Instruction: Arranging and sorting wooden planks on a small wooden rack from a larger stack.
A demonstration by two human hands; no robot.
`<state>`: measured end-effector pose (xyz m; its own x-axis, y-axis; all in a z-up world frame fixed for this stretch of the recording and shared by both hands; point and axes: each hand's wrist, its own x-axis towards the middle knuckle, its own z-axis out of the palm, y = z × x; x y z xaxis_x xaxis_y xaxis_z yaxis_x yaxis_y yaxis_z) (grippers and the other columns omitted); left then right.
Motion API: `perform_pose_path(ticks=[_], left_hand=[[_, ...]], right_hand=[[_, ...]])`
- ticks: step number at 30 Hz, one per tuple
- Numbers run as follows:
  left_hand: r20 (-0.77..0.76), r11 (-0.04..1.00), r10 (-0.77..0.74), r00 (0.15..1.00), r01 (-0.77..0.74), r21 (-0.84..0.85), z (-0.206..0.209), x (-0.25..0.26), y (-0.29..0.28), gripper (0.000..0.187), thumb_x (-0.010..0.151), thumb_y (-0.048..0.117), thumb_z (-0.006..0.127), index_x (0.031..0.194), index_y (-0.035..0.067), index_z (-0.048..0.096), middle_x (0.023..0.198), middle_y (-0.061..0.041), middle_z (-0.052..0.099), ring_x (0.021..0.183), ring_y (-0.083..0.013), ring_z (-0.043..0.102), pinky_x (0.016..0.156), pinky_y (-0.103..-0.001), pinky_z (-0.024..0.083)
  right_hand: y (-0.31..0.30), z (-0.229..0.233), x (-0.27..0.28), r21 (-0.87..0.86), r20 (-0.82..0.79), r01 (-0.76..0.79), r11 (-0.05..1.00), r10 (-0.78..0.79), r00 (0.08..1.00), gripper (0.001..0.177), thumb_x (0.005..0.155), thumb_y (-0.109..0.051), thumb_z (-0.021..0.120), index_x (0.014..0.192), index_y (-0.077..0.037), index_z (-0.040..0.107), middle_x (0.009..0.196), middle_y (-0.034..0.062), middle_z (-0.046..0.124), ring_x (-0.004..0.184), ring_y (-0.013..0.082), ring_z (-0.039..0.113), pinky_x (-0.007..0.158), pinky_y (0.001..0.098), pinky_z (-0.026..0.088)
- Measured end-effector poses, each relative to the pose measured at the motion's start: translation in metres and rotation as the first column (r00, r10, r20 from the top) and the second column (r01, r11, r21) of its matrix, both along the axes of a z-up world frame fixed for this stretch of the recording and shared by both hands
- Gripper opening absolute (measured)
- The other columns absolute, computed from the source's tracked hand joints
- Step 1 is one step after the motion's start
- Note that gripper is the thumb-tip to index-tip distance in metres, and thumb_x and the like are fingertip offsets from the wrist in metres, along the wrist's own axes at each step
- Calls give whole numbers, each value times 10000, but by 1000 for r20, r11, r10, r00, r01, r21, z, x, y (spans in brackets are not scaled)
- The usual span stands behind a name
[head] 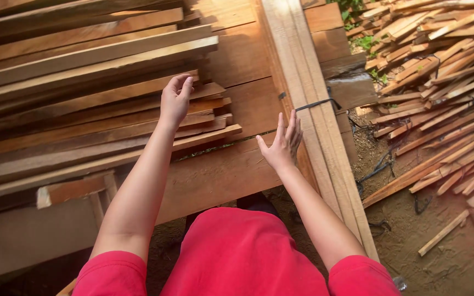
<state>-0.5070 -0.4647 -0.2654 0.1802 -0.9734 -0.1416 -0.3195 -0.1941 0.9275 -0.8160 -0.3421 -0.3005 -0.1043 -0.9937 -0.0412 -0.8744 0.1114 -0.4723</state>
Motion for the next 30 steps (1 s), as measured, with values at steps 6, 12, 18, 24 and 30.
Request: perform_pose_path(ticks=[6, 12, 18, 24, 30], left_hand=[[-1, 986, 140, 990, -139, -87, 47, 107, 70, 273, 1060, 344, 654, 1253, 158, 701, 1130, -52, 753, 974, -187, 747, 888, -371, 578], [-18, 951, 239, 971, -238, -199, 73, 211, 123, 237, 1060, 337, 660, 1233, 182, 708, 1122, -29, 760, 925, -150, 752, 836, -304, 586], [-4, 928, 296, 955, -288, -235, 131, 271, 184, 242, 1082, 299, 642, 1254, 135, 688, 1144, -55, 735, 925, -153, 703, 839, -311, 561], [-16, 910, 397, 918, -395, -126, 115, 331, 237, 240, 1094, 322, 596, 1273, 173, 648, 1177, -4, 733, 946, -98, 717, 745, -192, 528], [-22, 887, 455, 890, -456, -76, 100, 374, 290, 236, 1093, 328, 586, 1276, 187, 637, 1194, 2, 733, 975, -94, 720, 747, -181, 533]], right_hand=[[30, 23, 96, -66, 122, -113, 991, 120, 985, 984, 850, -453, 796, 1623, -112, 293, 1698, 177, 30, 1512, 482, 207, 1184, 660, 267], [50, 63, 183, -177, 265, -243, 954, 284, 922, 916, 869, -358, 823, 1591, -60, 345, 1683, 222, 37, 1496, 528, 248, 1202, 613, 311], [68, 99, 238, -216, 376, -328, 920, 389, 841, 806, 918, -318, 792, 1560, -40, 391, 1681, 214, 41, 1380, 511, 456, 1154, 605, 414], [87, 119, 270, -252, 383, -429, 868, 496, 779, 762, 920, -287, 785, 1533, -25, 416, 1638, 248, 168, 1401, 546, 412, 1143, 582, 429], [117, 104, 313, -208, 461, -468, 859, 508, 728, 709, 942, -346, 754, 1533, -134, 425, 1619, 154, 295, 1250, 419, 613, 1033, 530, 531]])
